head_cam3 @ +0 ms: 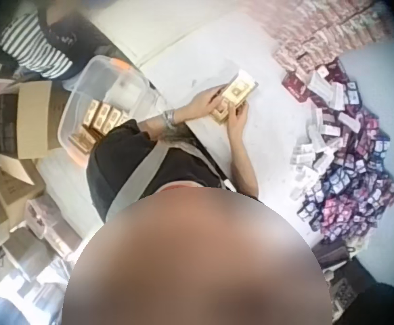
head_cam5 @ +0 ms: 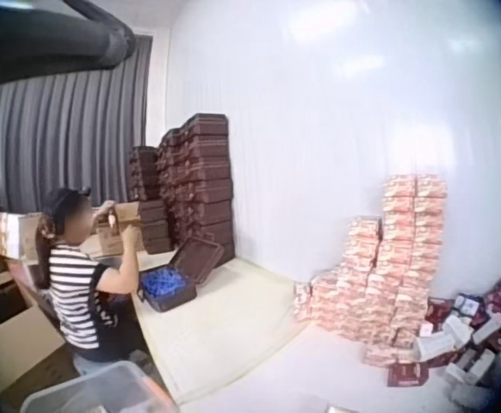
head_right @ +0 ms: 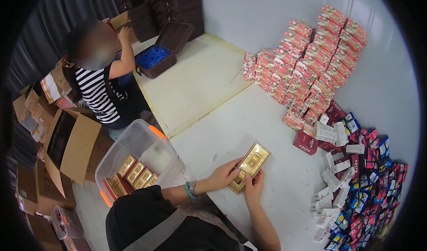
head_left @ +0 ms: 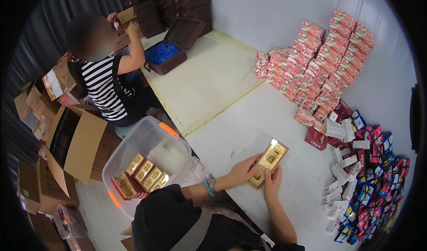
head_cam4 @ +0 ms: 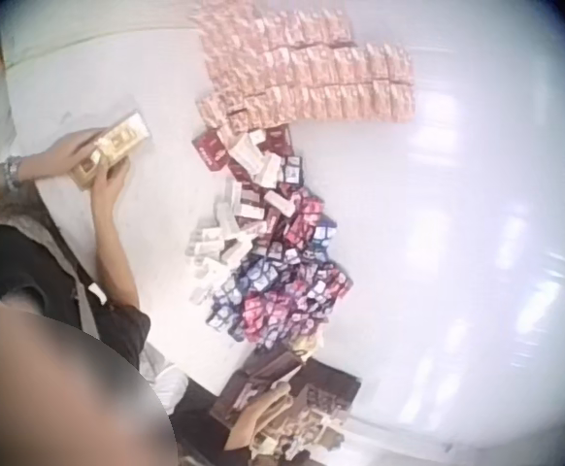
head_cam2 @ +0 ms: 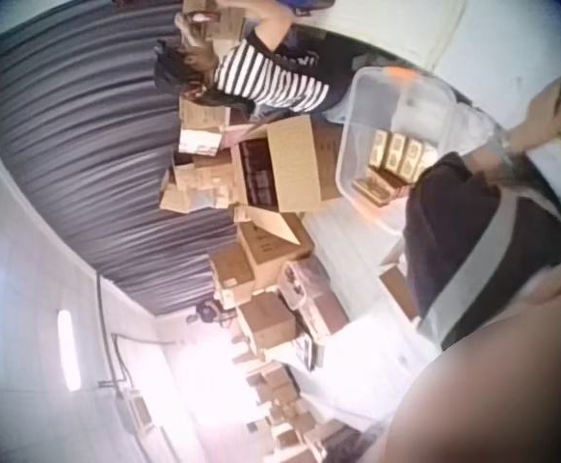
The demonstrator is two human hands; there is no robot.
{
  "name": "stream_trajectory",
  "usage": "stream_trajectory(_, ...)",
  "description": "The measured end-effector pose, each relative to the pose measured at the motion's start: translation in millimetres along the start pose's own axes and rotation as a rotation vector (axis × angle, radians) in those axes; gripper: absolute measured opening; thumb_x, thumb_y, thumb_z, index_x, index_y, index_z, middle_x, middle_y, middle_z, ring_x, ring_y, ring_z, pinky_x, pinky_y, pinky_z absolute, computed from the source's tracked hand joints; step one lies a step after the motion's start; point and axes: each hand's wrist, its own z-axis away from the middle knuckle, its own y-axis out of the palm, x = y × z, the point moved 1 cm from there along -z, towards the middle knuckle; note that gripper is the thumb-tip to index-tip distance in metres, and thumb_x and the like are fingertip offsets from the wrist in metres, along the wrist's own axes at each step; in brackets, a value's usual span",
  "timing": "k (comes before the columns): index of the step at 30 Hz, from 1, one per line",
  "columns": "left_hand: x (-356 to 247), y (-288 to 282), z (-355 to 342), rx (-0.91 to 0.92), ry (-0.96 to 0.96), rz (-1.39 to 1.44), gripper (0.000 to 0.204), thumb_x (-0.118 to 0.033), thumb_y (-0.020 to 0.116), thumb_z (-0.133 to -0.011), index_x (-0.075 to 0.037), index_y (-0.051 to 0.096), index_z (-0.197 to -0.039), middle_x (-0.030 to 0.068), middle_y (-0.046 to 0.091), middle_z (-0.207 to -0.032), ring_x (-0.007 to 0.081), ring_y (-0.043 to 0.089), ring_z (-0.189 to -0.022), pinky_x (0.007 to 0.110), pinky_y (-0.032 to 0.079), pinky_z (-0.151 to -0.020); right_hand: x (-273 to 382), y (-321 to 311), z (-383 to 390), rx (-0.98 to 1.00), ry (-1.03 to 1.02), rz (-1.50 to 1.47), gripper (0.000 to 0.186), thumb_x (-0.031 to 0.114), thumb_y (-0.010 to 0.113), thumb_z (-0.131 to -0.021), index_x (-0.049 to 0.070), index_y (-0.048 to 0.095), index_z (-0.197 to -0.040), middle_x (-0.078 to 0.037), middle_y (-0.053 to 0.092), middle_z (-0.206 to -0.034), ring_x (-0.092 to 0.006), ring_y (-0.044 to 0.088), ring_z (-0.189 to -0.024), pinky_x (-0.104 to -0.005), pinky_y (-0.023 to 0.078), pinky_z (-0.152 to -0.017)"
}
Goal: The person assembles gift baskets by placing blue shredded paper into wicker baskets, then arranging various packaged items such as chocolate bars, tea boxes, and small wrapped gifts inside. The person repeatedly picks items from a nearby container and table, places them into the basket, and closes the basket lid.
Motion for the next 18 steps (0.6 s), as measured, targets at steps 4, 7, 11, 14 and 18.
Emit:
stream_trajectory(4,4.9,-0.2,-0.3,-0.012,0.035,-0.009,0.049,-0.02,0.046,-0.093,-0.003,0.037,-0.137,0.0185,0.057,-0.117,0.0268,0.061,-0.098,0.033,0.048,-0.084,-2.1,1.4,-1.2,0.009,-0.001,-0.019,0.048,0.011,0.054,-0.092,-0.003,0.032,-0.132,-0.011,0.055,-0.114,-0.0143,0.053,-0.103,-0.0285,0.042,-0.09)
stream_trajectory(7,-2.4,-2.9,0.0,0.036,-0.04,-0.015,0.047,-0.019,0.044,-0.094,-0.003,0.036,-0.138,0.0181,0.055,-0.123,0.0263,0.057,-0.109,0.034,0.044,-0.092,0.1,1.7,-0.3,0.01,0.001,-0.028,0.048,0.011,0.054,-0.092,-0.003,0.032,-0.132,-0.011,0.054,-0.115,-0.0142,0.053,-0.103,-0.0286,0.042,-0.09)
stream_trajectory(11,4.2,0.6,1.0,-0.012,-0.003,-0.044,0.049,-0.021,0.047,-0.092,-0.003,0.037,-0.137,0.0191,0.057,-0.117,0.0278,0.061,-0.099,0.034,0.047,-0.084,-0.6,1.2,-0.1,0.025,-0.008,-0.008,0.049,0.012,0.055,-0.092,-0.003,0.032,-0.132,-0.012,0.054,-0.115,-0.0146,0.053,-0.103,-0.0293,0.042,-0.09)
stream_trajectory(14,2.0,0.5,0.1,-0.011,0.008,-0.039,0.048,-0.021,0.046,-0.093,-0.003,0.037,-0.137,0.0191,0.057,-0.117,0.0279,0.061,-0.099,0.034,0.048,-0.084,-3.1,-2.8,-0.1,0.011,0.001,0.051,0.049,0.013,0.055,-0.092,-0.003,0.032,-0.132,-0.011,0.054,-0.113,-0.0149,0.053,-0.102,-0.0292,0.043,-0.089)
stream_trajectory(18,-0.8,-0.6,0.4,-0.015,0.015,-0.017,0.048,-0.021,0.046,-0.093,-0.003,0.037,-0.137,0.0189,0.057,-0.117,0.0284,0.061,-0.098,0.034,0.048,-0.084,-0.8,0.6,-0.1,0.004,0.001,0.023,0.049,0.013,0.055,-0.092,-0.003,0.032,-0.132,-0.011,0.055,-0.112,-0.0148,0.054,-0.101,-0.0288,0.043,-0.088)
